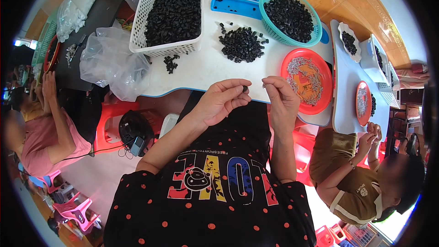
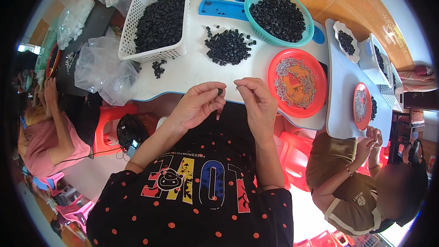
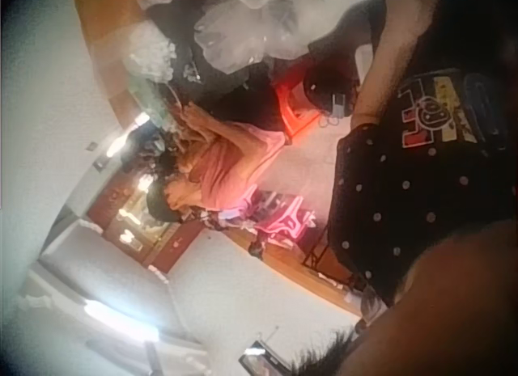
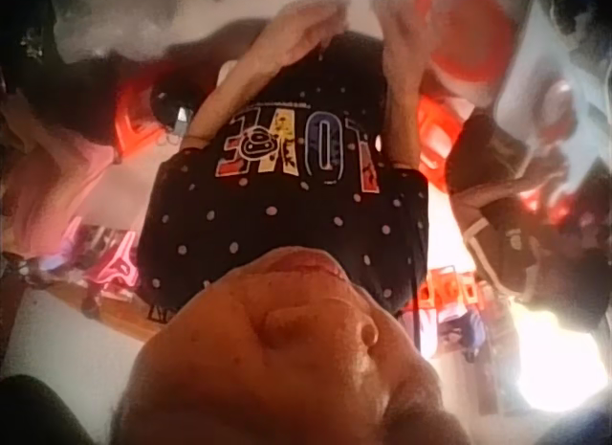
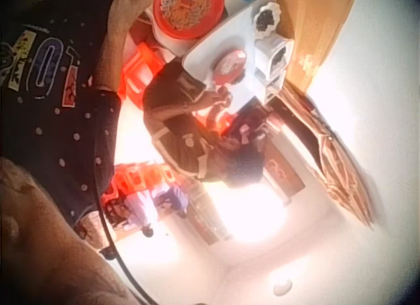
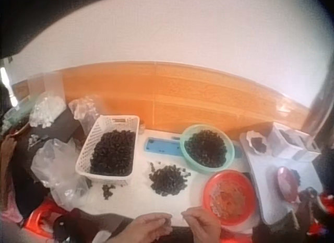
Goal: The recorder is assembling small black objects by inserting a white material into them.
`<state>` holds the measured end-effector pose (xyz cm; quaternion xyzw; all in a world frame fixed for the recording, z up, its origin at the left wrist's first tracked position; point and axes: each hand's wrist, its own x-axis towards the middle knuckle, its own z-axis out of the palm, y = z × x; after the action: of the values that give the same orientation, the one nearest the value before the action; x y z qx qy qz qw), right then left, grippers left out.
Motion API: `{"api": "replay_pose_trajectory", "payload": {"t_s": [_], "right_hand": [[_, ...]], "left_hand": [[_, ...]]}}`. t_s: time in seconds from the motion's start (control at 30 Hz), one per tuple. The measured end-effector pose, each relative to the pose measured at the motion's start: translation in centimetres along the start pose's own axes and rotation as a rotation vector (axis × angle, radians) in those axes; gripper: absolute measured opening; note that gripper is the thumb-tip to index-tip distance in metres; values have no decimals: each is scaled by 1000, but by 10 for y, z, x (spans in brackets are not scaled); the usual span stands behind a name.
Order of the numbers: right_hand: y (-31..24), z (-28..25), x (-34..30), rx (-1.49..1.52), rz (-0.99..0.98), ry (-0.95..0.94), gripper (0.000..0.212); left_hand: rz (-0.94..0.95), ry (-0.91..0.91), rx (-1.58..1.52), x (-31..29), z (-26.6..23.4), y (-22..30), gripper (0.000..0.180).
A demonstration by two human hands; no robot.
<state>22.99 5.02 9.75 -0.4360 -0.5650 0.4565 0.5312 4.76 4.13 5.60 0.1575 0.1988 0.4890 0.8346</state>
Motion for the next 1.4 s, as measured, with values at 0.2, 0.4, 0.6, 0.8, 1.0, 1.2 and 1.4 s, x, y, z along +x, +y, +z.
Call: {"api": "replay_pose_trajectory", "payload": {"t_s": [0.2,0.4,0.6,0.8,1.0,1.2,1.4], "right_hand": [[4,8,-4,39,34,-14,13],[3,18,-10,15,71,3,13],[4,20,-10,-127,-15,-6,12],[4,25,-11,-242,-87,19,11],[1,26,-12,-488,-215,-35,13],[8,35,-19,-451,-197,-109,26],[46,27,11,-154,73,29,20]], "left_hand": [[-14,21,-82,-1,-2,2,20],[18,44,-110,-3,-2,-2,18],[3,27,-137,-3,-6,-6,18],[-13,59,-118,-7,-7,-5,17],[31,105,-2,-8,-10,-8,17],[72,157,-29,-7,-16,-8,18],[70,196,-125,-8,-32,-8,18]]}}
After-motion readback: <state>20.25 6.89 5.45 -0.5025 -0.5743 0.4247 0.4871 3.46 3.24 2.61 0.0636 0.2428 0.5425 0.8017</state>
